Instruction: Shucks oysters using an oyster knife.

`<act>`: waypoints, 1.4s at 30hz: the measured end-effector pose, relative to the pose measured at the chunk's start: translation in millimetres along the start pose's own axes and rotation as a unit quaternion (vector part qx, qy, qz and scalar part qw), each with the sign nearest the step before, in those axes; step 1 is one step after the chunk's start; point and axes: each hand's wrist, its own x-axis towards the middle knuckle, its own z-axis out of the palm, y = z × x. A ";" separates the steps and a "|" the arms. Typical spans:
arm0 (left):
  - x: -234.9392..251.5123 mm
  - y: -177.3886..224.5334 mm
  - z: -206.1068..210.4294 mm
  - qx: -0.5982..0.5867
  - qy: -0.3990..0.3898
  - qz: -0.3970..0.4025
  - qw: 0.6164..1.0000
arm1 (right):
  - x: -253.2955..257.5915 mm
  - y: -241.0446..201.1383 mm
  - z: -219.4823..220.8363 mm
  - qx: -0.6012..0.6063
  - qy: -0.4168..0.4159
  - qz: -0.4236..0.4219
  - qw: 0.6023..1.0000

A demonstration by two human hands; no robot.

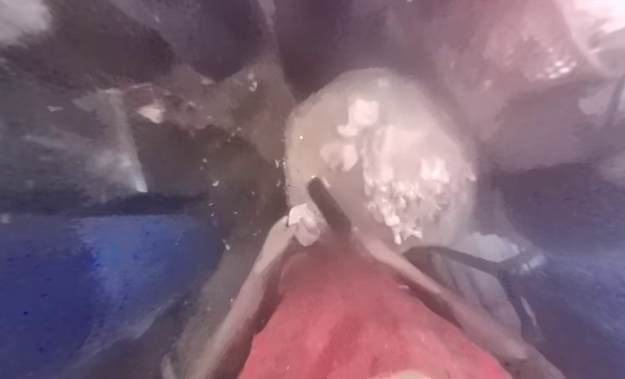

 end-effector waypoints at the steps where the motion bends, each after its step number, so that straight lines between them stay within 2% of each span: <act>1: 7.0 5.7 9.1 0.006 -0.003 -0.001 1.000 | 0.3 -7.0 -9.5 -0.039 0.049 -0.010 0.998; 3: 22.5 -0.9 28.6 0.086 -0.009 -0.017 0.996 | -15.3 -26.8 -17.2 -0.083 0.115 -0.061 0.988; 5: 42.5 -6.9 40.5 0.161 -0.011 -0.008 0.987 | -36.3 -63.7 -19.6 -0.043 0.162 -0.178 0.970; 7: 44.8 -10.2 45.8 0.155 -0.012 -0.001 0.988 | -62.9 -95.3 -7.6 0.024 0.162 -0.275 0.947; 8: 44.0 -12.0 46.4 0.133 -0.010 0.003 0.991 | -66.6 -100.6 2.3 0.023 0.165 -0.292 0.942; 10: 43.4 -14.8 45.6 0.109 -0.006 -0.006 0.994 | -50.2 -86.8 20.6 -0.029 0.126 -0.250 0.960; 12: 44.3 -15.5 46.5 0.122 -0.006 -0.020 0.992 | -17.2 -64.5 26.2 -0.102 0.037 -0.131 0.985; 14: 42.8 -17.6 43.3 0.096 -0.011 -0.009 0.995 | 4.6 -46.7 23.7 -0.092 0.014 -0.081 0.992; 19: 15.6 -23.4 20.1 -0.005 0.062 0.070 0.996 | -34.2 -28.1 0.6 -0.148 0.150 -0.076 0.975; 21: 12.8 -23.8 11.8 -0.045 0.092 0.112 0.988 | -23.2 -9.2 -19.4 -0.185 0.130 -0.052 0.973; 23: 15.3 -24.4 7.7 -0.058 0.106 0.129 0.984 | -21.8 -9.8 -31.6 -0.193 0.098 -0.044 0.975; 27: 13.4 -20.6 6.1 -0.064 0.123 0.128 0.982 | -59.4 -69.6 -10.6 -0.183 0.080 -0.093 0.975; 29: 11.2 -17.9 6.9 -0.068 0.131 0.113 0.983 | -59.7 -80.3 0.5 -0.166 0.063 -0.099 0.979; 33: 18.5 -28.8 9.5 -0.129 0.128 0.107 0.977 | -6.1 -45.5 -16.2 -0.261 0.031 -0.093 0.960; 36: 20.5 -43.9 9.8 -0.168 0.123 0.080 0.975 | -29.3 -66.6 -8.1 -0.283 0.045 -0.128 0.950; 38: 24.7 -46.7 11.6 -0.210 0.133 0.063 0.967 | -48.1 -85.6 1.0 -0.238 0.032 -0.150 0.959; 40: 25.2 -45.8 13.3 -0.239 0.149 0.047 0.958 | -34.8 -72.7 2.5 -0.242 0.023 -0.153 0.958; 42: 26.2 -46.8 12.8 -0.252 0.163 0.045 0.953 | -6.1 -49.0 -12.3 -0.324 0.022 -0.125 0.937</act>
